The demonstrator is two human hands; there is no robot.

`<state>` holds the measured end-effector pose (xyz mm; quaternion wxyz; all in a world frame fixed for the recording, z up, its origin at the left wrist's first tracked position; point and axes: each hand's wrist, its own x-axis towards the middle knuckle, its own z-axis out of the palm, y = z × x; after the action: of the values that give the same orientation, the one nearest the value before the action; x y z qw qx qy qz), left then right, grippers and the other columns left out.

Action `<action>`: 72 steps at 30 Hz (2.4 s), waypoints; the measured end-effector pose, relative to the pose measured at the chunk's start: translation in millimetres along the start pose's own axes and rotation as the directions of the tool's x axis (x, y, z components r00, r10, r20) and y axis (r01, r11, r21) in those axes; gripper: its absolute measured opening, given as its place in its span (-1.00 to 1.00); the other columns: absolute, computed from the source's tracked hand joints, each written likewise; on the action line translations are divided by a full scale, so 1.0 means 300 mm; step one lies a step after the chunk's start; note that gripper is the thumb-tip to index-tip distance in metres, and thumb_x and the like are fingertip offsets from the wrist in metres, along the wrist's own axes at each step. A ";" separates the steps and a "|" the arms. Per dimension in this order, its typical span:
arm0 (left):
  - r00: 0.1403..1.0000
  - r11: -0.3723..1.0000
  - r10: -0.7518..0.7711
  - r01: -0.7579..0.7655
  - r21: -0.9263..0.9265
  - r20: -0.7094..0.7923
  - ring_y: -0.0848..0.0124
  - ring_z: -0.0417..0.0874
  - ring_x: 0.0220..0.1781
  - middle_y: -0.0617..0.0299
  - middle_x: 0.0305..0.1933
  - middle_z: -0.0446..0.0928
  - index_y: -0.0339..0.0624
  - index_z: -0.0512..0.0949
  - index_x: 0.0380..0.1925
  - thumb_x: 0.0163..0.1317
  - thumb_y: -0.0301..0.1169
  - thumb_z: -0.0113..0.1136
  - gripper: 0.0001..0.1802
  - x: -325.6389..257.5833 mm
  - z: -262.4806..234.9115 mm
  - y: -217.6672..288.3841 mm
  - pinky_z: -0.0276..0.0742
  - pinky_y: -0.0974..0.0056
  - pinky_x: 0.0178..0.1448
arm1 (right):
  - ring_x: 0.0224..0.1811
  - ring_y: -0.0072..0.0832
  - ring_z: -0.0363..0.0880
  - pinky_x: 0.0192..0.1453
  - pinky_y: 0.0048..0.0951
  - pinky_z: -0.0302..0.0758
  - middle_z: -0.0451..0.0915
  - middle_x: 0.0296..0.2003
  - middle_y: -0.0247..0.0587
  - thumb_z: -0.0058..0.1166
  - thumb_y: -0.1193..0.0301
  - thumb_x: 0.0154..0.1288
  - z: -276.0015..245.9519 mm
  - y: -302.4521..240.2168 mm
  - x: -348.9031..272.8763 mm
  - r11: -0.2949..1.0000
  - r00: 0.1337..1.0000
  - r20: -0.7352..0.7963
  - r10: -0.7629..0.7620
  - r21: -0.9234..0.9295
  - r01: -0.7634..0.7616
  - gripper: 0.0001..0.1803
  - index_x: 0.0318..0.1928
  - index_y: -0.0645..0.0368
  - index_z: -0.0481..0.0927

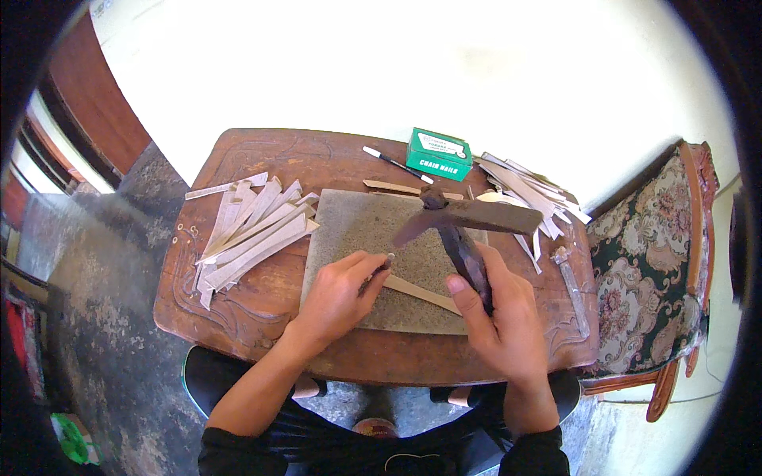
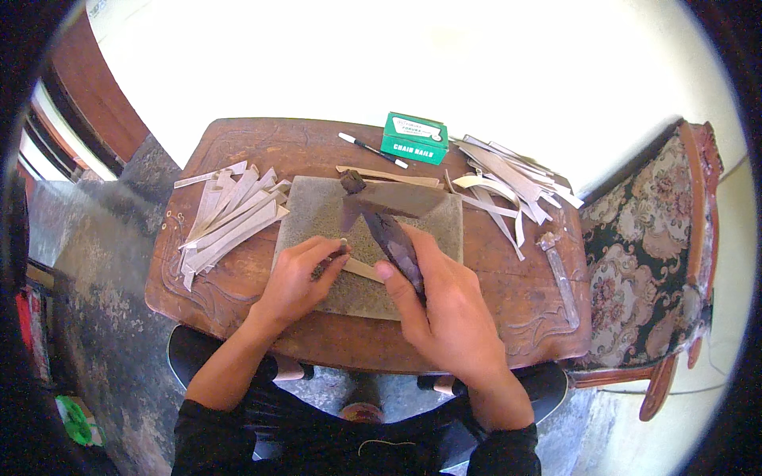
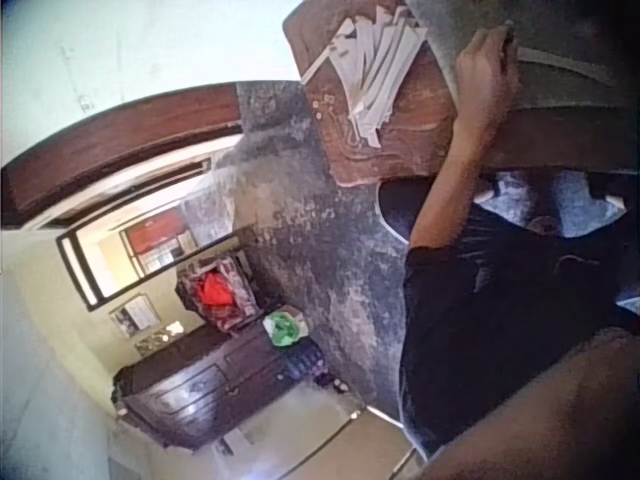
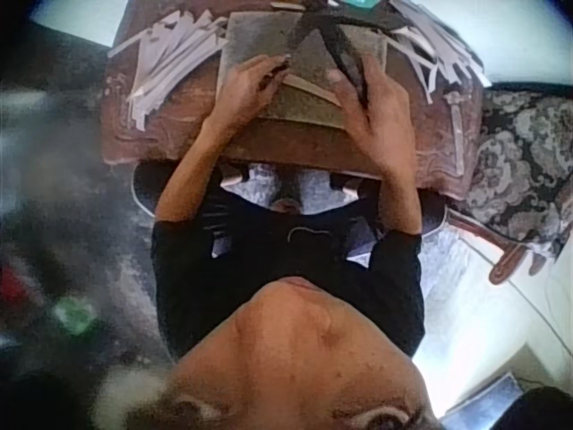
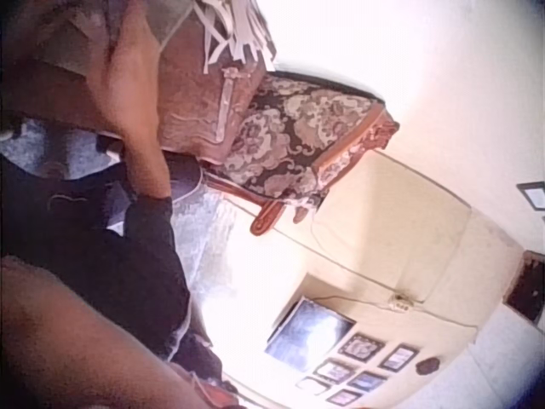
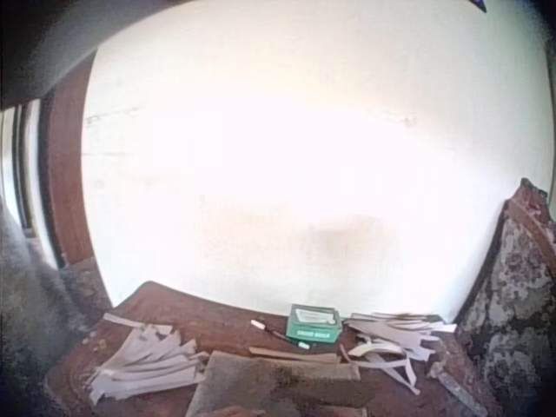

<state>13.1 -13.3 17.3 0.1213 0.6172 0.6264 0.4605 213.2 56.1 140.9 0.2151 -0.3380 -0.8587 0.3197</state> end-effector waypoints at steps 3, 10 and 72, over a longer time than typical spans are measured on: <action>1.000 1.000 0.009 -0.009 0.009 -0.003 0.00 0.75 -0.14 -0.03 -0.17 0.69 -0.34 0.64 -0.14 0.25 -0.55 0.34 -0.80 0.003 -0.002 0.002 0.64 0.10 -0.07 | -0.18 0.24 0.65 -0.14 -0.02 0.54 0.63 -0.27 0.28 0.13 0.34 0.49 0.013 0.020 -0.004 0.999 0.999 0.001 -0.032 0.013 0.032 -0.62 0.17 0.29 0.46; 1.000 1.000 0.016 -0.015 0.005 -0.016 0.00 0.74 -0.17 -0.04 -0.19 0.68 -0.34 0.65 -0.14 0.24 -0.55 0.34 -0.81 0.002 0.001 -0.001 0.63 0.10 -0.09 | -0.15 0.24 0.65 -0.12 -0.01 0.55 0.64 -0.25 0.27 0.13 0.34 0.48 0.015 0.018 -0.006 1.000 1.000 0.028 0.008 0.017 -0.009 -0.63 0.17 0.28 0.46; 0.992 0.982 -0.119 0.114 -0.151 -0.029 0.28 0.78 -0.30 0.00 -0.27 0.72 -0.36 0.66 -0.13 0.29 -0.54 0.32 -0.83 0.011 0.016 -0.029 0.65 0.27 -0.20 | -0.66 -0.66 0.34 -0.60 -0.53 0.32 0.37 -0.52 -0.43 -0.11 0.20 0.64 0.301 0.311 0.036 0.615 0.936 0.072 0.345 0.736 -0.283 -0.63 0.12 0.27 0.47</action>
<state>10.1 -6.7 9.8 0.1820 0.5599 0.6273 0.5097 194.3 80.4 14.3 0.3061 -0.3792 -0.5752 0.6570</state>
